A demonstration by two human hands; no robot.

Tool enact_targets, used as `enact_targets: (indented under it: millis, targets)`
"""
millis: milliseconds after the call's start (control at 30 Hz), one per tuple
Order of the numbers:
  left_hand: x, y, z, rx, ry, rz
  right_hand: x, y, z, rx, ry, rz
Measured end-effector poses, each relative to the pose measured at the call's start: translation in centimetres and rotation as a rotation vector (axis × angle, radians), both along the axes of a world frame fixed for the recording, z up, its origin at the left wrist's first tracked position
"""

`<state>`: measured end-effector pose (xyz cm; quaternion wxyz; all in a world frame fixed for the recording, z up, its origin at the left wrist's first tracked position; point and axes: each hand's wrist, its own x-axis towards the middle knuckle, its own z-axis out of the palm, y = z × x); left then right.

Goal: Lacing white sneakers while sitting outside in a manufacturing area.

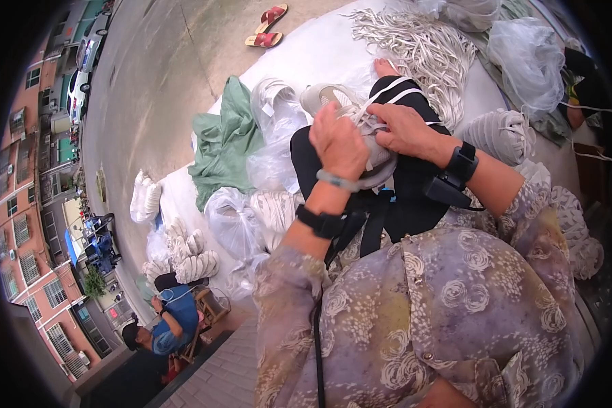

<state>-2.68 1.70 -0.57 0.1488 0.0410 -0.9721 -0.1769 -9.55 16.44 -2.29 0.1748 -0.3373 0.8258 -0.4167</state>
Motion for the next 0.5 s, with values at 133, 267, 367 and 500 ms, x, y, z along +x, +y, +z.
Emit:
enact_targets:
  millis: [133,267,367,500]
  targets:
    - [6.6,-5.6,-0.3,-0.085,0.057,-0.027,0.7,0.2,-0.2,0.046,0.093,-0.004]
    - [17.6,-15.5,-1.8,-0.381,-0.082,0.207,1.2,0.4,0.0,0.037,0.118,-0.022]
    - [27.4,-20.0,-1.0,-0.531,-0.616,0.698,1.6,0.3,0.1,0.048,0.18,-0.027]
    - [32.4,-20.5,-1.5,-0.574,-0.997,1.07,1.7,0.0,0.1,-0.093,0.19,-0.06]
